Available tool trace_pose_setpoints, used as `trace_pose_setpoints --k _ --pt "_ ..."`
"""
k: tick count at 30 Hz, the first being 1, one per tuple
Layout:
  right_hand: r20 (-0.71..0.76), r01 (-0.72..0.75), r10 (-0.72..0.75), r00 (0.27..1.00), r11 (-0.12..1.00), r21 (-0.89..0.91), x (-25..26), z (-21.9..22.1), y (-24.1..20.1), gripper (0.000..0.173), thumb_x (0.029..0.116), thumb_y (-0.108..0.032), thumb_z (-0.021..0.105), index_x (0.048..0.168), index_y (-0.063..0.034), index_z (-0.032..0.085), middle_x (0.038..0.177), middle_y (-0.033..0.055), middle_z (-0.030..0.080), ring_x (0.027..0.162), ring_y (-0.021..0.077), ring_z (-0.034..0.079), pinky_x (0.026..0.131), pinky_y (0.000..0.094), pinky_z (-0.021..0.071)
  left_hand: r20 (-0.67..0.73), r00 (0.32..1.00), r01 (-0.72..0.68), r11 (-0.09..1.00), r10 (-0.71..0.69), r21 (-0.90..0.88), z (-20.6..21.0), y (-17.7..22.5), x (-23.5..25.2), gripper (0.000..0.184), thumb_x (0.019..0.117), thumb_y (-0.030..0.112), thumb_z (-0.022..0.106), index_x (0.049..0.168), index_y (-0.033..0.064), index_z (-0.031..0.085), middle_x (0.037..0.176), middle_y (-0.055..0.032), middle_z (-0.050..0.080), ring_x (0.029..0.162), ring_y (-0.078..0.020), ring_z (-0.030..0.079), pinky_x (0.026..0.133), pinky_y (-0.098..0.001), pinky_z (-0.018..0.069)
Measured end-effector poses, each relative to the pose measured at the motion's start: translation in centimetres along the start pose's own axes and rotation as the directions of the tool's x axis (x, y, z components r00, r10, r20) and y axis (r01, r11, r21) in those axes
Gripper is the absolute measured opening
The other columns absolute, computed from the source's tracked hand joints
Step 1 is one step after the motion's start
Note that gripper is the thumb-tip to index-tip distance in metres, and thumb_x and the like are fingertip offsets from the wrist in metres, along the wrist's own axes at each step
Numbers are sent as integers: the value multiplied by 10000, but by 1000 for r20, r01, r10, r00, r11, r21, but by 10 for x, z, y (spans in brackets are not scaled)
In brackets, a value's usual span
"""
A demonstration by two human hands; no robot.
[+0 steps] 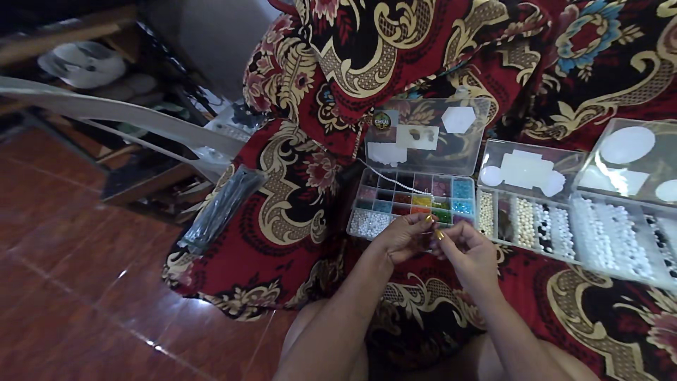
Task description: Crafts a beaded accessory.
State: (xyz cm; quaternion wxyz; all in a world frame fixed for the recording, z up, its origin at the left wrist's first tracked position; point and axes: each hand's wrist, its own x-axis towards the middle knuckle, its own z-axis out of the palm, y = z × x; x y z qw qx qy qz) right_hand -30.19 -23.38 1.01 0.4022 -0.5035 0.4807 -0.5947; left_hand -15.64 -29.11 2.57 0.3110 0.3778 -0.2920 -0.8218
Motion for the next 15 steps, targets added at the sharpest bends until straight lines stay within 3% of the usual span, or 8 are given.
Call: trace_pose_setpoints --k 15 --pt "0 23 -23 1000 999 -35 0 1 3 30 873 -62 660 875 -47 686 721 -42 715 594 20 679 562 183 592 7 1000 -24 997 23 77 -3 -1 3 241 1083 62 399 990 104 617 836 31 704 733 -72 685 716 -248 586"
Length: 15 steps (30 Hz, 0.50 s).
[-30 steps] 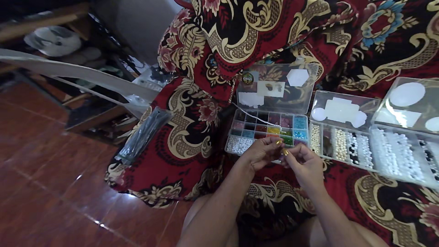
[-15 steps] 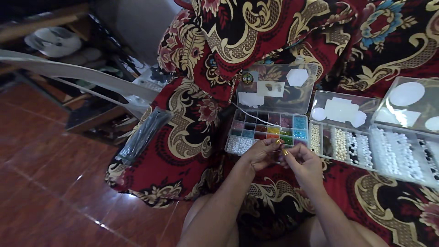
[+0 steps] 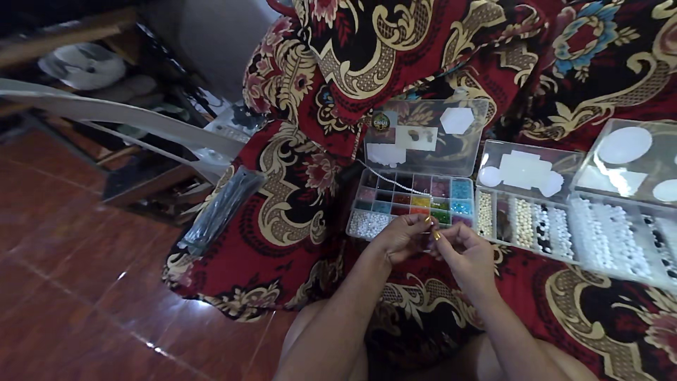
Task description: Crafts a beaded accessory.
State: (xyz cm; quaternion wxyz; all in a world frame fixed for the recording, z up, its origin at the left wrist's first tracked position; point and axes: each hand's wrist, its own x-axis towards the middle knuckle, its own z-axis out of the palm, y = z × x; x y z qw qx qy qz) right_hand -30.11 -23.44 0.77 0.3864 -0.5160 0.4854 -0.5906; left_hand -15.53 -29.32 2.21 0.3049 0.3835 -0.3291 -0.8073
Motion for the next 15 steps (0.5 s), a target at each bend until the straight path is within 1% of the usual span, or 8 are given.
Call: trace_pose_setpoints --k 8,11,15 --pt "8 4 -4 1000 1000 2 0 -1 -2 37 880 -72 669 877 -47 696 720 -43 719 598 17 682 569 179 593 43 999 1 999 -2 36 -2 1 1 252 1083 68 393 968 120 612 849 35 707 741 -69 684 724 -251 583" --pt "15 34 -34 999 999 7 1 -2 -1 40 881 -74 665 874 -54 700 722 -44 720 599 20 683 568 184 596 49 999 10 1000 -11 14 0 1 2 262 1093 84 374 968 122 601 849 34 703 728 -66 682 707 -244 585" --pt "19 54 -54 998 999 2 1 -3 1 49 891 -81 660 887 -49 697 741 -45 725 607 19 684 574 182 596 32 999 19 999 -18 -40 2 -3 3 275 1103 107 353 962 122 588 800 39 678 705 -62 662 692 -238 574"
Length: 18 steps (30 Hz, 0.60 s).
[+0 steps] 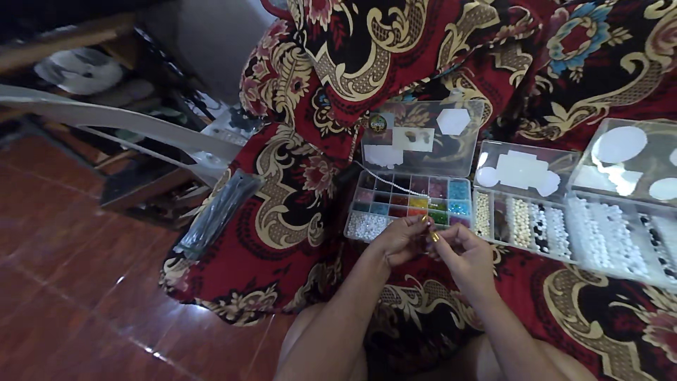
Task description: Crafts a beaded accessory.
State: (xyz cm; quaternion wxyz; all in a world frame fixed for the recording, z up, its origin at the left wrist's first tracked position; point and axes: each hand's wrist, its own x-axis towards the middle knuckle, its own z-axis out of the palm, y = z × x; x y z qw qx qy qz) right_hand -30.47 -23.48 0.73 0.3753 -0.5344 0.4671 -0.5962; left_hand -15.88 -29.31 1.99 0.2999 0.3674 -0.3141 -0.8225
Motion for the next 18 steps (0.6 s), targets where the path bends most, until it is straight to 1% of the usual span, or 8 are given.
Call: trace_pose_setpoints --k 5,8,11,14,18 --pt "-14 -14 14 1000 1000 -4 1 0 0 41 884 -72 667 889 -44 696 748 -35 730 605 24 689 568 190 601 -40 999 -23 999 21 -33 1 1 0 233 1095 71 361 1009 107 574 803 38 670 705 -59 655 706 -232 569" --pt "-6 -15 15 1000 1000 9 1 1 1 43 881 -66 657 890 -46 695 744 -39 725 602 22 682 567 186 595 -44 999 -24 999 22 -35 1 1 -1 221 1092 72 371 1015 113 573 812 42 676 709 -57 660 705 -233 571" --pt "0 -8 8 1000 1000 16 1 2 2 42 885 -72 657 886 -48 693 738 -38 724 603 22 682 564 184 594 -59 998 -17 999 14 -48 1 1 -2 219 1091 66 371 1069 108 585 821 53 666 710 -53 648 708 -228 564" --pt "-3 -11 11 1000 1000 6 1 2 1 41 886 -74 660 887 -50 693 739 -38 725 601 23 683 565 183 595 -63 998 -12 999 10 -43 1 2 -2 228 1094 73 368 1045 110 587 814 50 670 712 -55 654 715 -233 568" --pt "-5 -9 9 1000 1000 -3 0 2 1 42 887 -78 659 882 -50 689 736 -39 723 600 19 683 564 182 595 -81 997 -5 999 3 -32 1 2 -2 220 1094 73 371 1025 111 577 816 46 667 701 -52 649 697 -223 565"
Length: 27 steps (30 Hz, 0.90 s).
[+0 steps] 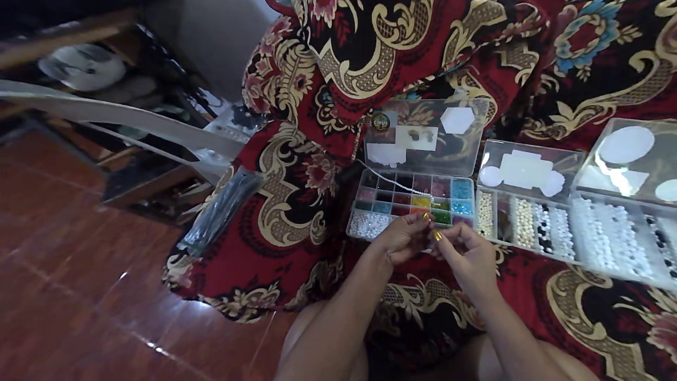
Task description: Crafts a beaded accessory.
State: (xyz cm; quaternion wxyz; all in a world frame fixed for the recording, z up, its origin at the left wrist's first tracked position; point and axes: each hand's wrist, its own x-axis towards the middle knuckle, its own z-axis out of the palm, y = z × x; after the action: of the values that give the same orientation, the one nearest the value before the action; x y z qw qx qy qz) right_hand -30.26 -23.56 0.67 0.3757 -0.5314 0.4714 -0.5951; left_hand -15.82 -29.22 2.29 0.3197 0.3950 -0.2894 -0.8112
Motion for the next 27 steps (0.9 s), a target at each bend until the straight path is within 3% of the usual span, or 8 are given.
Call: trace_pose_setpoints --k 4,12,27 --pt "-5 1 -1 1000 1000 -1 0 1 0 41 884 -68 651 879 -54 689 720 -47 715 595 17 680 563 180 593 32 999 9 1000 -8 -11 0 -2 0 222 1100 92 368 1026 108 576 851 28 693 718 -60 667 695 -225 572" --pt "-15 -41 40 999 999 -33 0 0 0 36 881 -75 659 882 -52 688 713 -46 716 591 15 681 557 181 591 82 996 49 997 -45 -53 -1 -7 3 330 1118 161 320 959 118 606 774 31 682 681 -61 660 675 -232 569" --pt "-27 -86 85 996 994 -71 1 0 0 43 882 -85 668 878 -51 695 701 -47 713 578 10 673 551 176 586 -6 994 104 991 -105 -86 9 -8 1 323 1127 246 336 980 106 588 783 9 676 681 -66 651 667 -226 557"
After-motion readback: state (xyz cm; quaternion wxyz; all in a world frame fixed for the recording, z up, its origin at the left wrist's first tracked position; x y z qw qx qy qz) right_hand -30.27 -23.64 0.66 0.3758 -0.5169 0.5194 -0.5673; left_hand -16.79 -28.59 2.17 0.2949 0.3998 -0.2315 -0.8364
